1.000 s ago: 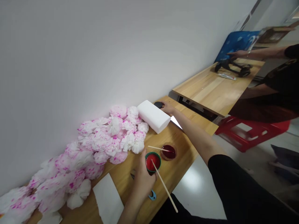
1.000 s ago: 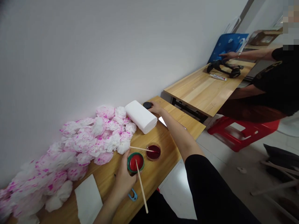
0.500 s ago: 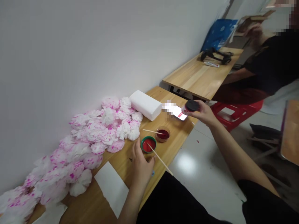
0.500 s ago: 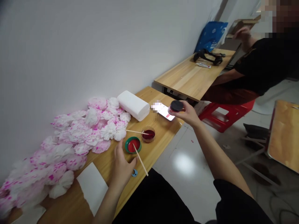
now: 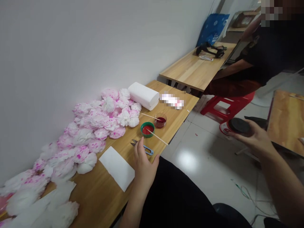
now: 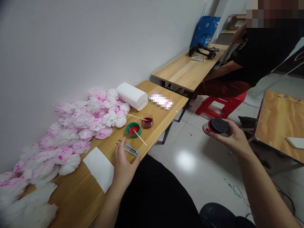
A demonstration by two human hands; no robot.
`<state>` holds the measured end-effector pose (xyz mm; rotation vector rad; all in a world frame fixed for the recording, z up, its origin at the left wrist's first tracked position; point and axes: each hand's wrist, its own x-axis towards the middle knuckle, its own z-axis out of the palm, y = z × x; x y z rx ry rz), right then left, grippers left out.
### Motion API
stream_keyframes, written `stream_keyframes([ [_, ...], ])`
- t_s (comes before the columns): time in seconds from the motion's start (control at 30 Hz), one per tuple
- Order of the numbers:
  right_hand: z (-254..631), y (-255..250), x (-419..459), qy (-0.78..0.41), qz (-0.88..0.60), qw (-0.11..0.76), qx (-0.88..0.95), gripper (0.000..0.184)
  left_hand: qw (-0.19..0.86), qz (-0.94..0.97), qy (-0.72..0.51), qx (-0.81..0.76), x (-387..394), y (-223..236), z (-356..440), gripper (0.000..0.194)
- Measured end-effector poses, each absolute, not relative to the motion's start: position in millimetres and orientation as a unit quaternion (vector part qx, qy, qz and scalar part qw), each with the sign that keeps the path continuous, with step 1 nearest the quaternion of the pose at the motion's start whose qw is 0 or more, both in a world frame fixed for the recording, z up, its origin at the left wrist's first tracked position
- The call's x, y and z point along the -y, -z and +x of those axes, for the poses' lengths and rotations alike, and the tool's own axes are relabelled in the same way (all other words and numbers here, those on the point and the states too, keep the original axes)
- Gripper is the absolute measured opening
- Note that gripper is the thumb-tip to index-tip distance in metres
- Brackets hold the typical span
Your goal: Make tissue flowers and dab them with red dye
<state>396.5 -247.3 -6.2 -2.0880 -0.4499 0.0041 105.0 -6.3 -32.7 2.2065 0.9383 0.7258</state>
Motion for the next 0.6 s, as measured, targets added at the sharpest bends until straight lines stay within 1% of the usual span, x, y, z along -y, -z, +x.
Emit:
stream_keyframes([
  [0.13,383,-9,227,-0.024,-0.841,0.481,0.246,0.056,0.313,0.834,-0.283,-0.357,9,32,100,0.068],
  [0.27,373,-20,202,-0.058,-0.817,0.490,0.299,0.055,0.314,0.832,-0.281,-0.360,9,31,95,0.066],
  [0.43,368,-23,181,-0.081,-0.792,0.494,0.349,0.052,0.320,0.824,-0.282,-0.372,10,30,92,0.063],
  [0.6,367,-20,173,-0.079,-0.789,0.494,0.357,0.050,0.321,0.824,-0.281,-0.372,9,30,91,0.063],
])
